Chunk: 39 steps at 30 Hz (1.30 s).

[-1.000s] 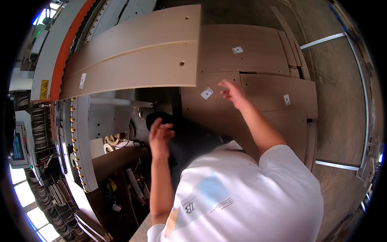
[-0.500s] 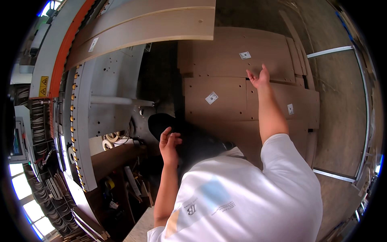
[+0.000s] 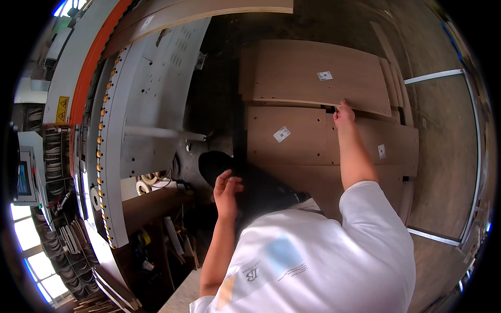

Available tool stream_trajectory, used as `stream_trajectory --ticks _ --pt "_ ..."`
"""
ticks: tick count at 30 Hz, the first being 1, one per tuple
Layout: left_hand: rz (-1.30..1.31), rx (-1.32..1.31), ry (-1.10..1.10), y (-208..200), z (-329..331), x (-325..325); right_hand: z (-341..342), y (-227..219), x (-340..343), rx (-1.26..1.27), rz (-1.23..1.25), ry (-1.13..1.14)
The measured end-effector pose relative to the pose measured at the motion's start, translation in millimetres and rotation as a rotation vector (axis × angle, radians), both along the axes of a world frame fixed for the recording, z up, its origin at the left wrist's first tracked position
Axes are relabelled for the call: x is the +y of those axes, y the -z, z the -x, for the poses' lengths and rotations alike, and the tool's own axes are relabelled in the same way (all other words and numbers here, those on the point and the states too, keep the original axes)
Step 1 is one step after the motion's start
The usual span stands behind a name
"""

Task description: The person repeatedly picks up flat wooden panels from a pile on the floor and places them onto a conveyor belt. The person handles the panels one at a time, stacking them in a consistent manner on the belt.

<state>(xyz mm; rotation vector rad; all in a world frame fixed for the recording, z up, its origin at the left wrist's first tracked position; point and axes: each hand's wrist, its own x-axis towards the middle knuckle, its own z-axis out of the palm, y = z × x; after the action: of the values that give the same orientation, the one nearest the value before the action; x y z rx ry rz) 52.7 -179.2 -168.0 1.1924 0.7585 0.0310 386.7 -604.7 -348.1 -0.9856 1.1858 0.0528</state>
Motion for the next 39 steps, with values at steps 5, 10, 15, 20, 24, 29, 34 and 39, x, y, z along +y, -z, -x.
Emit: stream_trajectory --ticks 5,10,15,20,24,29,34,39 --pt "-0.068 0.071 0.203 -8.2 -21.5 -4.9 47.9 -38.4 39.3 -0.078 -0.038 -0.146" --pt "0.183 0.033 0.394 -0.9 -74.4 -44.0 119.4 -87.0 79.3 -0.048 -0.153 -0.227" --pt "0.433 0.058 0.378 33.5 -117.4 -96.1 200.6 -130.0 113.5 0.035 -0.312 -0.225" --pt "0.568 0.147 0.242 69.7 -126.5 -102.1 257.8 -159.9 117.7 0.140 -0.336 -0.291" --pt "0.577 0.147 0.124 63.4 -121.1 -99.2 268.0 -169.4 103.0 0.121 -0.370 -0.586" --pt "0.595 0.075 -0.015 50.4 -112.7 -87.8 234.2 -208.8 65.8 -0.288 0.127 -1.148" --pt "0.523 -0.070 -0.060 29.0 -84.0 -78.0 194.9 -171.7 -10.9 -0.246 1.536 -1.098" --pt "0.517 -0.188 -0.106 -36.6 -54.0 -50.8 183.7 -106.5 -46.9 -0.079 0.413 -0.810"
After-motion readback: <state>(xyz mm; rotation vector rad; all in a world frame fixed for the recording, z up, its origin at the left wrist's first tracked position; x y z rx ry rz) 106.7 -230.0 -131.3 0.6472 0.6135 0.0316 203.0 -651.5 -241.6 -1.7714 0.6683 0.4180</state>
